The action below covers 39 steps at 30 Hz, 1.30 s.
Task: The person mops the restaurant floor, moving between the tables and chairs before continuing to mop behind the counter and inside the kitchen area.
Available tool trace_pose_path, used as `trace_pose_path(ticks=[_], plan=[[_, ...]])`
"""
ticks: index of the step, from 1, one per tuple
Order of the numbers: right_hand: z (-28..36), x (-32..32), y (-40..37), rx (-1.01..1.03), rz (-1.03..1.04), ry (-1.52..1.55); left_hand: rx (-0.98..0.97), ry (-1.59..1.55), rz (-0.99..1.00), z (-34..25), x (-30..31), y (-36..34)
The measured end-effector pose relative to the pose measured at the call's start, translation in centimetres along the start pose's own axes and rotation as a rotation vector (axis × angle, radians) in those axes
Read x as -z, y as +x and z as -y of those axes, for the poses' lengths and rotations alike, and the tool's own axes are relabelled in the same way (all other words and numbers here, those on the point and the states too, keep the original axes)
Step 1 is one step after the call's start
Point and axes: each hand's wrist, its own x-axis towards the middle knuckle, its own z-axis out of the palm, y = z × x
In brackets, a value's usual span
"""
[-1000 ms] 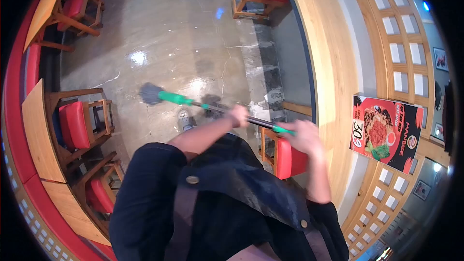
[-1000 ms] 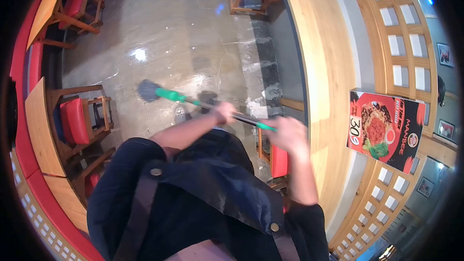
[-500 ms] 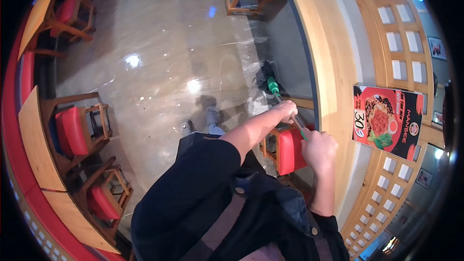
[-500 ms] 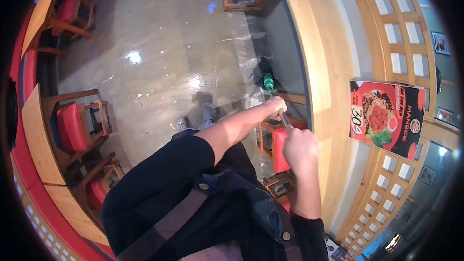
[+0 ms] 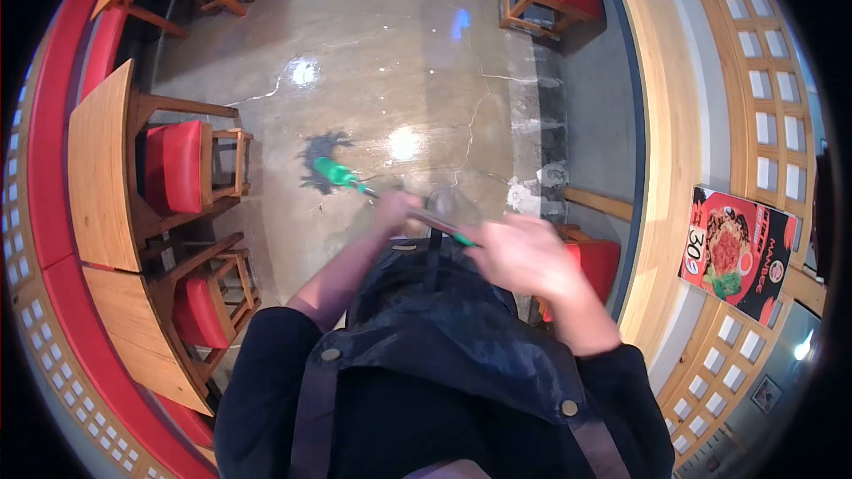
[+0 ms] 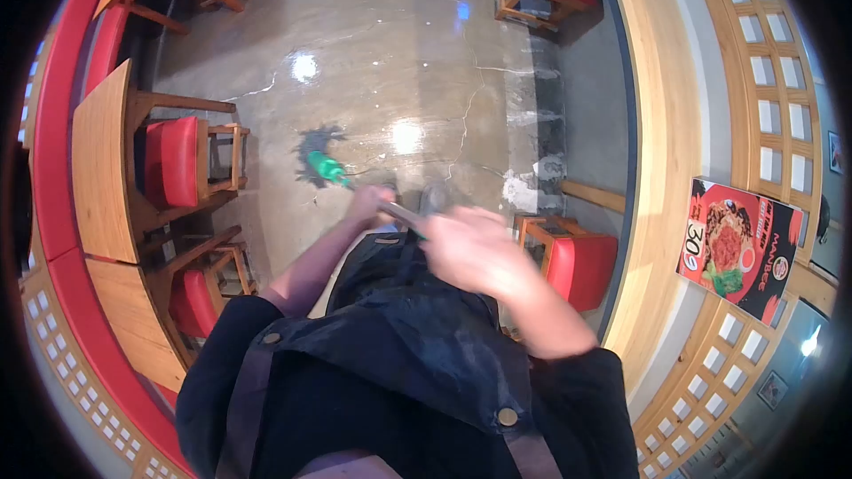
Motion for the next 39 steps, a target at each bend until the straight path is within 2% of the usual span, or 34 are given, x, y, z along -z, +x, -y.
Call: trace_pose_path(ticks=[1, 2, 3, 4, 6, 9, 10, 11, 12, 13, 14, 16, 17, 18, 19, 21, 23, 24, 25, 26, 29, 31, 34, 36, 38, 39], plan=[[0.8, -2.5, 2.8, 0.014, 0.057, 0.061, 0.095, 0.095, 0.002, 0.8, 2.0, -1.6], [1.4, -5.5, 5.3, 0.055, 0.077, 0.040, 0.228, -0.045, -0.264, 6.2, 0.1, -3.2], [2.1, -8.3, 7.7, 0.058, 0.110, 0.115, 0.296, 0.345, -0.076, 8.0, 1.7, -3.9], [3.6, -10.2, 9.8, -0.066, 0.235, 0.147, 0.468, 0.370, -0.007, 9.2, 2.7, -5.1], [4.2, -14.3, 10.8, 0.030, 0.045, 0.083, 0.756, 0.655, 0.073, 7.7, 3.9, -5.3], [0.2, -14.8, 8.2, -0.072, 0.115, 0.072, 0.759, 0.578, 0.143, 6.4, 1.3, -2.9], [-3.5, -16.5, 6.2, 0.007, -0.090, 0.176, 0.620, 0.493, 0.318, 5.2, -0.3, -1.6], [-4.7, -13.2, 3.5, -0.260, 0.173, 0.134, 0.473, 0.410, 0.481, 3.0, -2.2, 0.2], [-6.3, -11.0, -0.8, -0.311, 0.088, 0.131, 0.063, 0.519, 0.347, 1.5, -6.3, 1.1], [-7.9, -8.6, -4.3, -0.448, 0.231, 0.125, 0.118, 0.417, 0.371, -4.6, -7.4, 2.1], [-9.9, -8.1, -8.5, -0.525, 0.144, 0.068, -0.004, 0.342, 0.385, -8.3, -10.6, 3.4], [-11.2, -5.0, -16.5, -0.660, 0.044, -0.055, -0.252, 0.077, 0.262, -16.7, -16.5, 4.9], [-10.7, -3.0, -19.8, -0.773, -0.001, -0.062, -0.330, 0.042, 0.357, -22.3, -16.7, 5.6], [-9.5, -1.0, -22.5, -0.853, -0.018, -0.112, -0.421, -0.013, 0.353, -26.1, -18.6, 6.4], [-8.6, 0.1, -24.3, -0.933, -0.034, -0.163, -0.468, -0.053, 0.386, -29.8, -17.9, 6.7], [-7.8, -0.7, -24.9, -1.002, -0.052, -0.211, -0.534, -0.135, 0.446, -33.2, -19.2, 7.7], [-7.0, -2.2, -23.8, -1.036, -0.076, -0.261, -0.579, -0.060, 0.468, -32.9, -20.4, 9.0], [-7.7, -4.1, -23.1, -0.937, -0.149, -0.263, -0.611, 0.012, 0.487, -32.3, -21.5, 9.8], [-8.3, -6.1, -22.4, -0.839, -0.219, -0.260, -0.554, -0.072, 0.469, -30.3, -23.1, 10.2], [-8.3, -7.8, -21.6, -0.842, -0.163, -0.281, -0.587, -0.100, 0.427, -28.5, -24.9, 10.3], [-5.4, -7.6, -20.0, -0.833, -0.079, -0.254, -0.638, -0.104, 0.379, -26.4, -23.2, 9.0], [-2.9, -6.1, -20.6, -0.760, -0.047, -0.260, -0.634, -0.079, 0.376, -26.0, -19.4, 6.4], [0.6, -3.7, -22.3, -0.635, -0.046, -0.155, -0.520, -0.063, 0.357, -25.0, -14.0, 0.9], [2.5, -3.4, -21.5, -0.581, -0.012, -0.106, -0.437, -0.047, 0.323, -22.4, -10.8, -3.4], [4.0, -3.5, -19.5, -0.442, 0.098, -0.011, -0.341, -0.035, 0.238, -18.2, -7.9, -7.3], [4.5, -4.6, -18.0, -0.375, 0.067, 0.021, -0.308, -0.040, 0.192, -15.4, -7.0, -9.2]])
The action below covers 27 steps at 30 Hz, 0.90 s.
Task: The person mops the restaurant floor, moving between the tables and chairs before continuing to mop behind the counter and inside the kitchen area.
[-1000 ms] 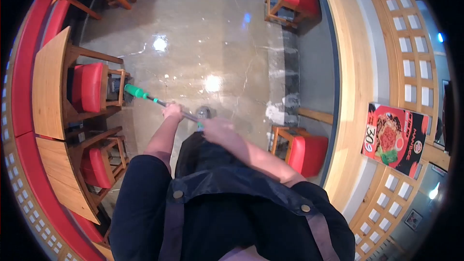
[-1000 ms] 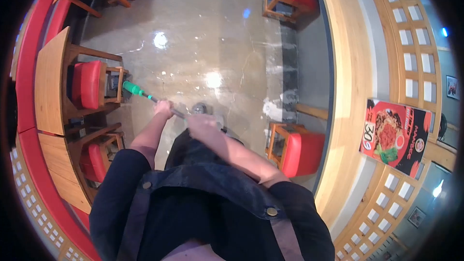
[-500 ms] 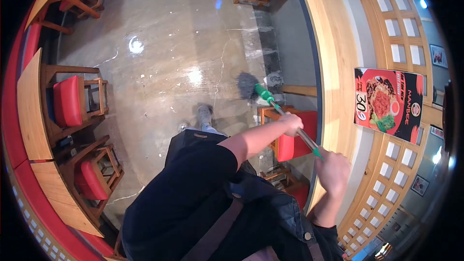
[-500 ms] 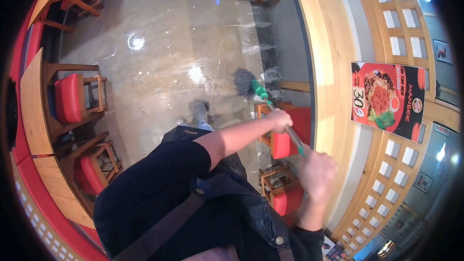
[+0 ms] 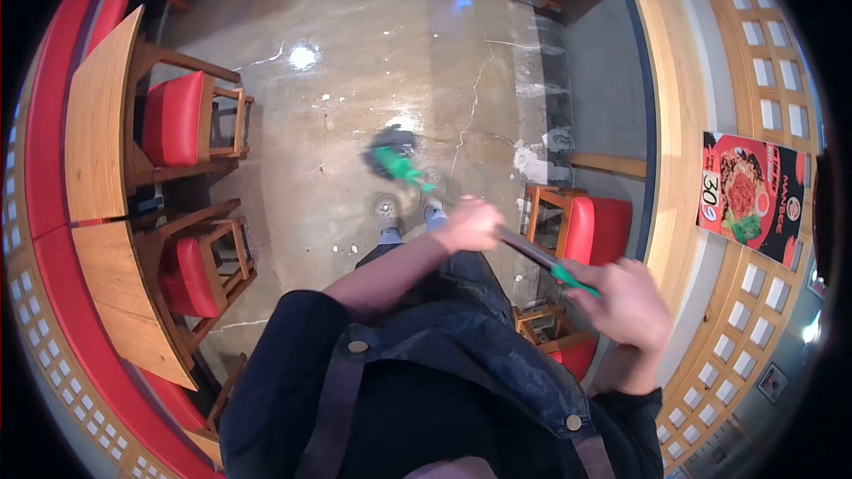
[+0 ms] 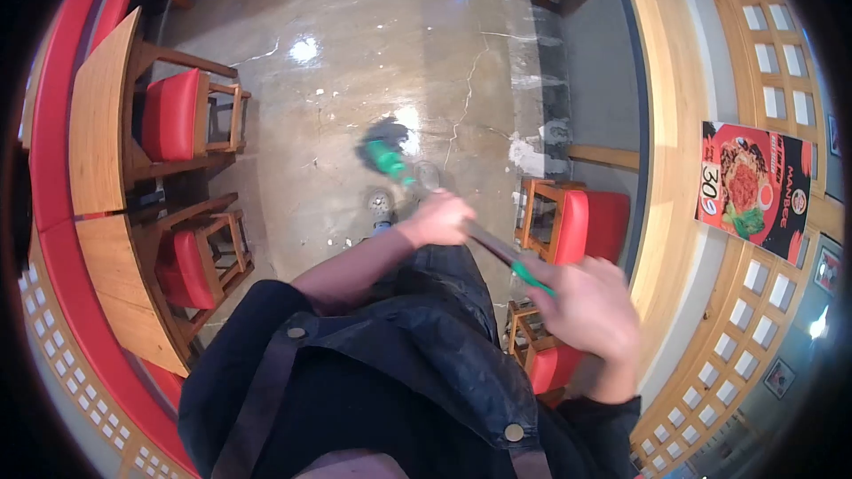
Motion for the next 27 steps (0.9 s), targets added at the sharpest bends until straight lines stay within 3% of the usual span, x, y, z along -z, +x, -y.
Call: trace_pose_path(ticks=[1, 2, 3, 4, 5, 6, 8, 9, 11, 13, 15, 16, 17, 19, 20, 21, 23, 27], plan=[[1.1, -1.6, 1.9, 0.069, -0.024, 0.032, 0.011, 0.029, -0.085, 2.5, 0.3, -2.8], [2.8, -2.5, 4.0, 0.052, 0.083, 0.048, 0.148, 0.004, -0.094, 6.0, -1.0, -4.9], [3.8, -4.8, 6.3, 0.108, 0.123, 0.072, 0.259, 0.183, 0.034, 8.9, -0.7, -6.9], [5.5, -7.0, 8.4, 0.118, 0.165, 0.094, 0.219, 0.222, -0.052, 11.7, -0.5, -10.0], [7.1, -10.0, 10.9, 0.135, 0.229, 0.063, 0.359, 0.265, -0.037, 15.2, -1.6, -12.1], [8.3, -13.4, 12.9, 0.129, 0.214, -0.008, 0.524, 0.361, 0.000, 17.2, -2.1, -14.0], [8.6, -19.3, 15.1, 0.182, 0.096, 0.126, 0.811, 0.427, 0.314, 17.5, 0.0, -15.2], [7.9, -19.5, 14.8, 0.182, 0.090, 0.113, 0.808, 0.423, 0.300, 17.4, -0.1, -14.3], [5.4, -19.9, 13.5, 0.049, 0.189, 0.062, 0.746, 0.486, 0.509, 16.3, -1.8, -12.3], [-0.3, -19.8, 10.4, -0.003, 0.111, 0.106, 0.700, 0.444, 0.448, 13.1, -5.5, -8.0], [-6.0, -16.8, 4.8, -0.164, 0.098, 0.090, 0.276, 0.391, 0.342, 8.0, -9.5, -3.4], [-7.5, -14.5, 1.0, -0.262, -0.028, 0.106, 0.152, 0.242, 0.222, 6.3, -13.4, -0.4], [-9.5, -13.0, -2.4, -0.321, -0.123, 0.072, 0.062, 0.144, 0.249, 0.2, -12.0, 2.1], [-10.6, -9.0, -8.6, -0.463, -0.235, -0.038, -0.239, 0.049, 0.108, -6.7, -14.6, 6.9], [-10.5, -7.9, -10.8, -0.540, -0.298, -0.099, -0.271, 0.054, 0.149, -9.8, -15.1, 8.9], [-10.3, -7.7, -11.9, -0.567, -0.421, -0.147, -0.274, -0.042, 0.060, -11.9, -15.8, 10.2], [-9.5, -8.2, -12.1, -0.604, -0.611, -0.238, -0.298, -0.150, -0.062, -13.5, -17.0, 12.2], [-6.1, -12.3, -8.0, -0.563, -0.444, -0.359, -0.461, -0.103, -0.082, -7.8, -19.4, 12.9]])
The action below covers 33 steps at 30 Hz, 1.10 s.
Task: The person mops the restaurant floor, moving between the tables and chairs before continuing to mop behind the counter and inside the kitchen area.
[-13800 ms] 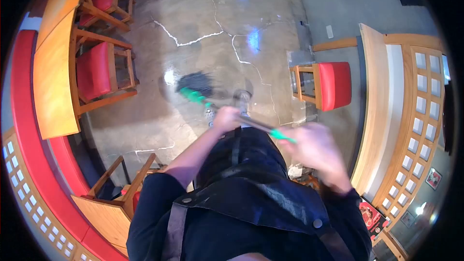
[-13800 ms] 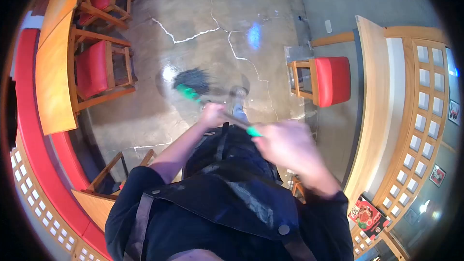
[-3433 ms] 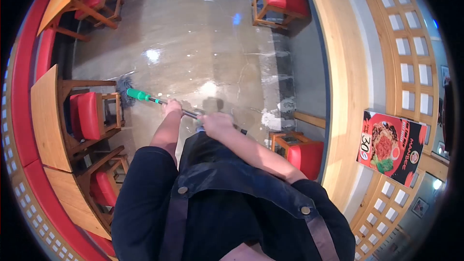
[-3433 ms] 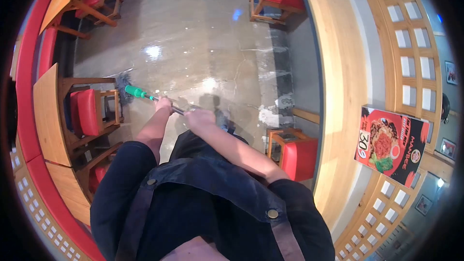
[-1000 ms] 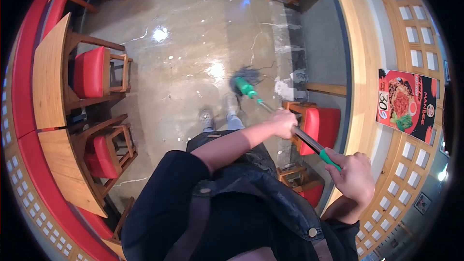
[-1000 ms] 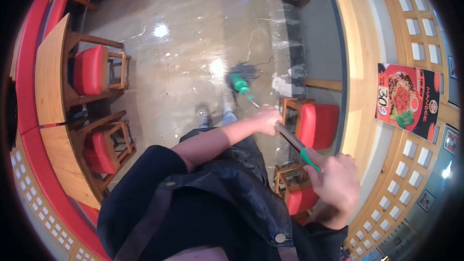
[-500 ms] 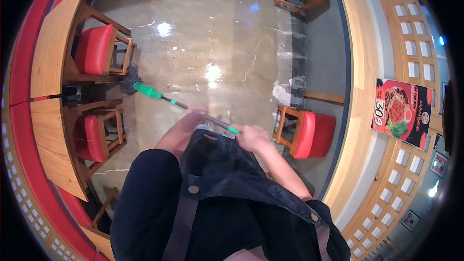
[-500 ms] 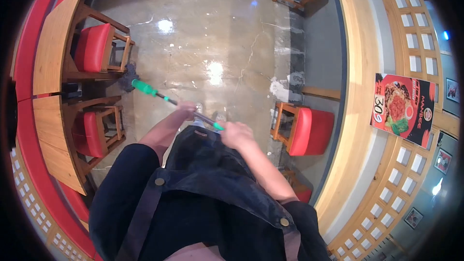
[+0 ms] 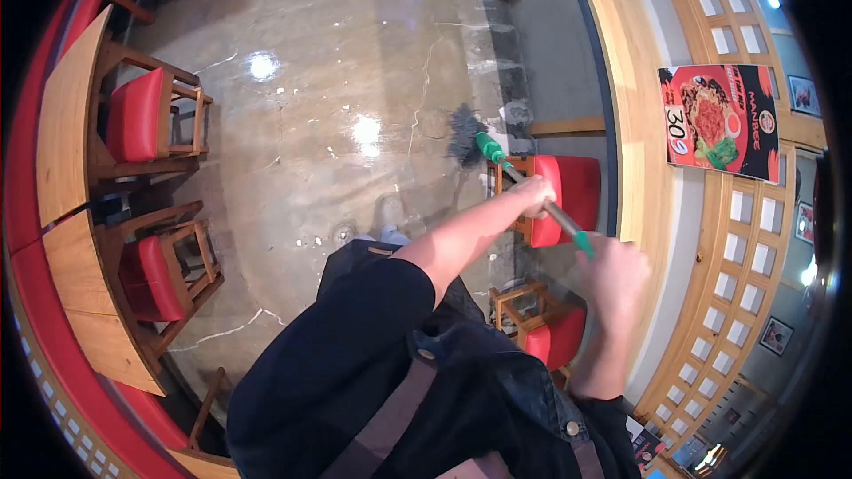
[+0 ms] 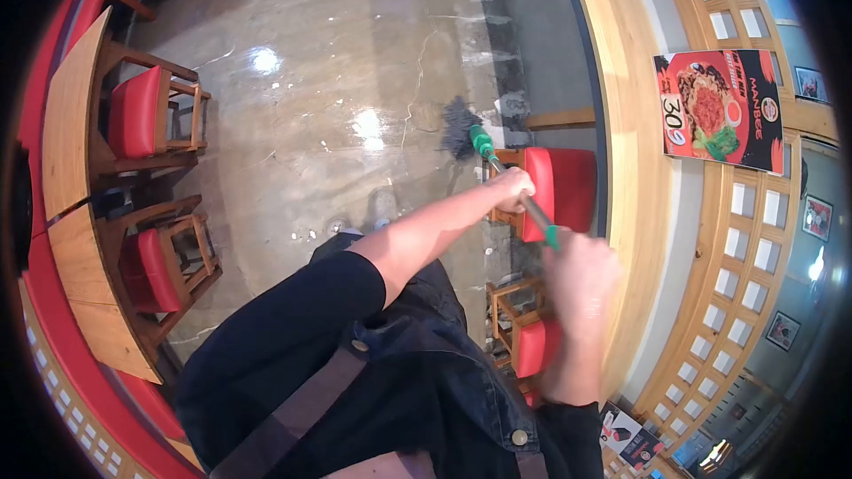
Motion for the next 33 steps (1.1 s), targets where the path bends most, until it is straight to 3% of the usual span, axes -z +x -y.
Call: trace_pose_path(ticks=[3, 5, 10, 14, 15, 16, 17, 19, 22, 25, 27, 30, 31, 33], plan=[[3.1, 0.9, -2.0, 0.098, 0.022, -0.015, -0.006, -0.027, 0.040, -0.8, 3.1, -3.7], [3.5, 2.9, -3.9, 0.191, -0.042, 0.146, -0.004, -0.070, -0.106, -2.3, 4.0, -6.9], [5.3, 5.7, -6.7, 0.321, 0.076, 0.345, 0.305, 0.098, -0.088, -7.6, 10.4, -18.5], [13.4, -1.5, -5.0, 0.611, 0.375, 0.460, 0.644, 0.230, 0.116, -3.5, 13.3, -33.0], [17.0, -4.0, -5.4, 0.679, 0.432, 0.456, 0.610, 0.339, -0.001, -1.6, 12.8, -37.4], [21.0, -5.5, -6.0, 0.708, 0.509, 0.373, 0.716, 0.403, -0.001, 1.2, 12.3, -41.5], [23.8, -8.2, -6.2, 0.709, 0.556, 0.430, 1.045, 0.504, 0.093, 1.5, 12.9, -43.5], [26.6, -11.5, -6.9, 0.722, 0.560, 0.476, 1.187, 0.549, 0.281, 1.4, 13.8, -45.8], [22.6, -12.9, -6.9, 0.640, 0.598, 0.464, 1.165, 0.491, 0.321, 0.8, 11.0, -43.3], [12.5, -11.7, -7.3, 0.478, 0.656, 0.418, 0.853, 0.417, 0.227, -1.5, 4.3, -36.2], [4.4, -10.2, -8.8, 0.328, 0.473, 0.469, 0.679, 0.337, 0.276, -4.4, 0.1, -28.4], [-4.6, -4.8, -11.6, 0.101, 0.359, 0.384, 0.294, 0.131, 0.091, -9.7, -5.5, -17.6], [-6.2, -3.0, -12.6, 0.021, 0.362, 0.392, 0.214, 0.118, 0.137, -11.8, -6.0, -14.3], [-6.4, -1.4, -14.3, -0.018, 0.272, 0.252, 0.124, -0.054, 0.027, -13.3, -8.3, -10.5]])
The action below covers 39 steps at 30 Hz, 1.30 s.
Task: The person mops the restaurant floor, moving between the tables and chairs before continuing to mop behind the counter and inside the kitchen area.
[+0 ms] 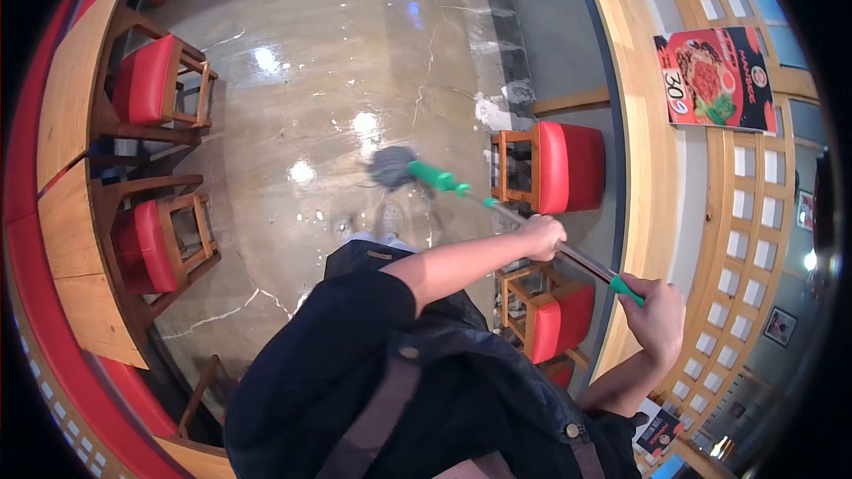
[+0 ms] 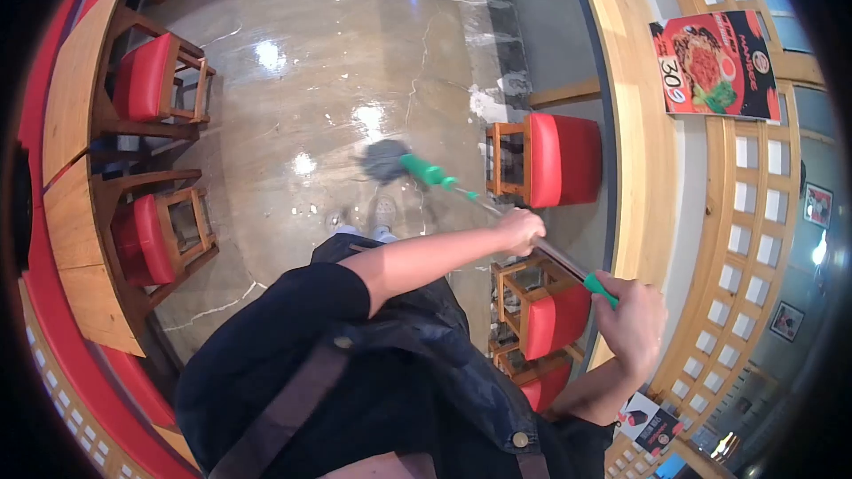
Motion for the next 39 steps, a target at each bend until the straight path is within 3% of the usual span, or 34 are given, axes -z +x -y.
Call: trace_pose_path(ticks=[1, 4, 6, 8, 10, 14, 16, 19, 21, 22, 23, 24, 25, 27, 29, 30, 31, 33, 35, 36, 39], plan=[[0.4, 0.1, -0.6, -0.027, -0.099, -0.137, -0.021, -0.011, -0.011, 0.0, -0.4, 1.0], [3.1, -2.9, 0.7, 0.065, -0.125, -0.171, -0.011, 0.071, -0.017, 2.8, -0.4, 1.1], [6.6, -5.3, 1.1, 0.098, -0.131, -0.229, -0.108, 0.087, 0.004, 6.1, 0.0, -0.1], [8.4, -4.6, -0.3, 0.107, -0.104, -0.215, -0.042, 0.099, 0.043, 6.3, 0.6, -2.2], [9.1, -3.5, -2.7, 0.210, -0.108, -0.158, 0.041, 0.102, 0.083, 4.7, 2.8, -5.4], [10.4, -0.9, -6.5, 0.298, 0.087, -0.005, 0.031, 0.144, -0.161, 0.6, 7.3, -14.3], [12.5, -0.8, -6.9, 0.336, 0.150, -0.031, 0.212, 0.168, -0.063, 0.0, 9.6, -19.9], [16.0, -5.5, -5.9, 0.545, 0.252, 0.032, 0.344, 0.173, -0.067, 1.6, 12.6, -28.9], [19.8, -9.9, -5.0, 0.584, 0.382, 0.110, 0.477, 0.238, 0.001, 5.0, 12.8, -35.1], [21.5, -13.6, -4.8, 0.646, 0.351, 0.108, 0.481, 0.294, 0.007, 7.0, 12.7, -38.1], [22.6, -18.8, -4.5, 0.688, 0.229, 0.158, 0.657, 0.386, 0.112, 9.7, 12.4, -40.7], [23.8, -21.2, -4.1, 0.685, 0.240, 0.246, 0.834, 0.473, 0.217, 11.4, 12.1, -42.4], [24.7, -22.3, -3.6, 0.653, 0.352, 0.222, 0.833, 0.471, 0.214, 11.3, 12.0, -42.7], [22.7, -23.0, -3.4, 0.606, 0.352, 0.180, 0.931, 0.512, 0.354, 11.3, 11.6, -41.9], [19.0, -22.3, -3.3, 0.501, 0.370, 0.120, 0.970, 0.545, 0.351, 9.2, 8.4, -37.4], [15.8, -21.5, -3.1, 0.441, 0.380, 0.103, 0.870, 0.562, 0.292, 11.3, 4.2, -36.5], [11.8, -22.2, -2.8, 0.399, 0.342, 0.107, 0.794, 0.545, 0.346, 8.1, 2.9, -32.6], [5.1, -17.9, -4.6, 0.252, 0.319, 0.061, 0.562, 0.396, 0.271, 6.4, -3.3, -26.4], [-0.8, -14.1, -7.4, 0.162, 0.109, 0.025, 0.399, 0.340, 0.231, 0.7, -6.5, -18.9], [-2.9, -12.3, -8.6, 0.073, 0.112, 0.014, 0.258, 0.240, 0.128, -2.6, -6.7, -15.9], [-5.2, -9.3, -11.8, -0.039, -0.042, 0.006, 0.154, 0.098, 0.057, -6.8, -9.7, -8.8]])
